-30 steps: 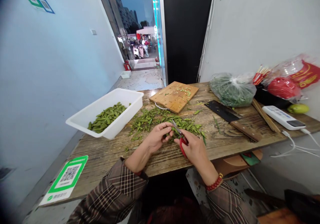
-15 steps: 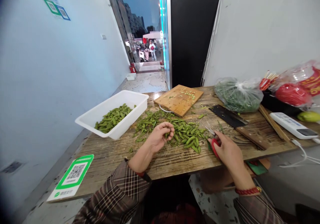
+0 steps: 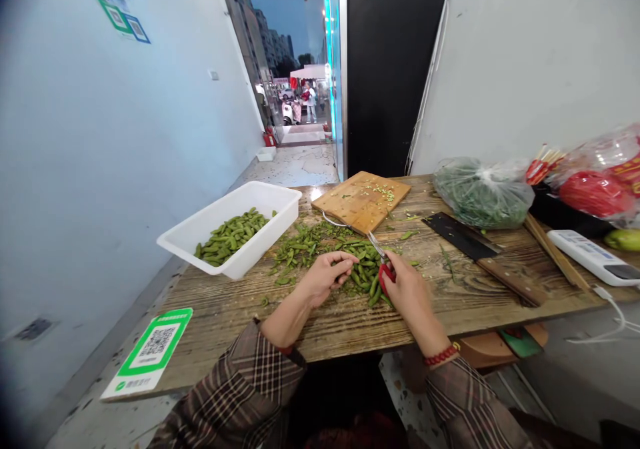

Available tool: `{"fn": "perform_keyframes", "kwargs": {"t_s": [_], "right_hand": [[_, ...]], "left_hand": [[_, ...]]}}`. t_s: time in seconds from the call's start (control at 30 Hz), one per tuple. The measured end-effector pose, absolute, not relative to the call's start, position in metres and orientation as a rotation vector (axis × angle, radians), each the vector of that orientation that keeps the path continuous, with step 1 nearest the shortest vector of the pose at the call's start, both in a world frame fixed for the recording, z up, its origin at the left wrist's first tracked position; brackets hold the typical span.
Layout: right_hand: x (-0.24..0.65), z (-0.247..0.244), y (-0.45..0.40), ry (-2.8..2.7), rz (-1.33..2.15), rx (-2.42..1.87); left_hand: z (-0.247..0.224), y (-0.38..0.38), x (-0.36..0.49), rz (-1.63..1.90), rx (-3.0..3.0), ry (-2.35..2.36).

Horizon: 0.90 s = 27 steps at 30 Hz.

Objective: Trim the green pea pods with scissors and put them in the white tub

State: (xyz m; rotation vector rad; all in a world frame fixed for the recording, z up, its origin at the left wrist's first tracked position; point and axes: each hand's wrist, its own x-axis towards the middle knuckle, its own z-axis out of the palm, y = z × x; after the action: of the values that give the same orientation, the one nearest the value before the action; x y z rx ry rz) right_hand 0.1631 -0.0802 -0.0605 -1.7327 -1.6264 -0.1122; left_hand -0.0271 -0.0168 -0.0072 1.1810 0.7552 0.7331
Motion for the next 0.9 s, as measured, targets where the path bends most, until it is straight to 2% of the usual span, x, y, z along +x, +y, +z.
{"fn": "perform_keyframes", "kwargs": {"t_s": [0.2, 0.47, 0.9], "right_hand": [[0.132, -0.044, -0.085, -1.637, 0.076, -1.5], [0.118, -0.046, -0.089, -1.455, 0.308, -1.451], [0.121, -0.053, -0.09, -1.354, 0.361, -1.389]], "left_hand": [[-0.008, -0.019, -0.025, 0.731, 1.187, 0.773], [-0.01, -0.019, -0.023, 0.723, 1.213, 0.734], [-0.011, -0.02, -0.025, 0.544, 1.109, 0.611]]}}
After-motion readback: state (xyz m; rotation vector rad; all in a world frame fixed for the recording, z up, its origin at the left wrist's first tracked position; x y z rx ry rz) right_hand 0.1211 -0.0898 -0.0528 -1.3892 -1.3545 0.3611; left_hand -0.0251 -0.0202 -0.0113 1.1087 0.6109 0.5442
